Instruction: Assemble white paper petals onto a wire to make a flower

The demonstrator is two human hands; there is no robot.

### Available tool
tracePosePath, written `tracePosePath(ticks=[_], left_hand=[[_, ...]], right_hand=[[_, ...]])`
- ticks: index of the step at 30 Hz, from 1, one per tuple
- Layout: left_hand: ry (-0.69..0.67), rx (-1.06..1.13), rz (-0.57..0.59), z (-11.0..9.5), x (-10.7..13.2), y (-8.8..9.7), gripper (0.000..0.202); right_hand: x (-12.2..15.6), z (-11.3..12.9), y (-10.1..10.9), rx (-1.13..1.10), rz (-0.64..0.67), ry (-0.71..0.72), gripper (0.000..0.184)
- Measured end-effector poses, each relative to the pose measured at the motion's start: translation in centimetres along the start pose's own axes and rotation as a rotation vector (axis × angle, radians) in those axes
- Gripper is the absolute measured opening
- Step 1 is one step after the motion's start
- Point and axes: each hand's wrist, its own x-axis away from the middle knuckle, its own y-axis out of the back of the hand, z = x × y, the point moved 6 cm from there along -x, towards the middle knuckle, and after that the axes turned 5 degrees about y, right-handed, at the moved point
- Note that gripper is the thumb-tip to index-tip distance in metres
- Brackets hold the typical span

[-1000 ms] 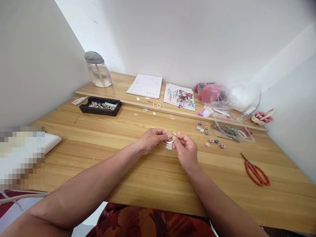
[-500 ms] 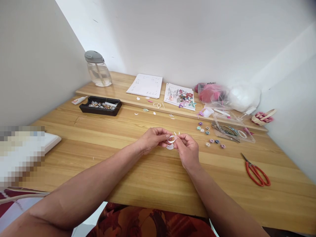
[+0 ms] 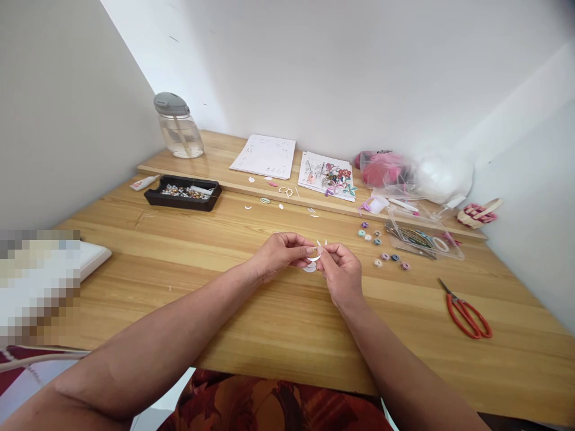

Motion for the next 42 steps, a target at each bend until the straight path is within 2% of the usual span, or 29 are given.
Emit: tracePosePath(ticks=[15, 23, 34, 42], left_hand=[[-0.029, -0.007, -0.023, 0.50, -0.32, 0.18, 0.033], [-0.031, -0.043, -0.065, 0.46, -0.31, 0.41, 0.029], [-0.034, -0.045, -0.048, 0.51, -0.32, 0.32, 0.035], [-0.035, -0.045, -0.107, 0.53, -0.40, 0.66, 0.028]], right_hand=[[0.06, 0.29, -0.30, 0.012, 0.007, 0.032, 0.020], [0.02, -0.16, -0.34, 0.020, 0.023, -0.030, 0.020], [0.02, 0.09, -0.26, 0.021, 0.003, -0.001, 0.020], [0.05, 0.72, -0.52, 0.092, -0.014, 0.011, 0.020]])
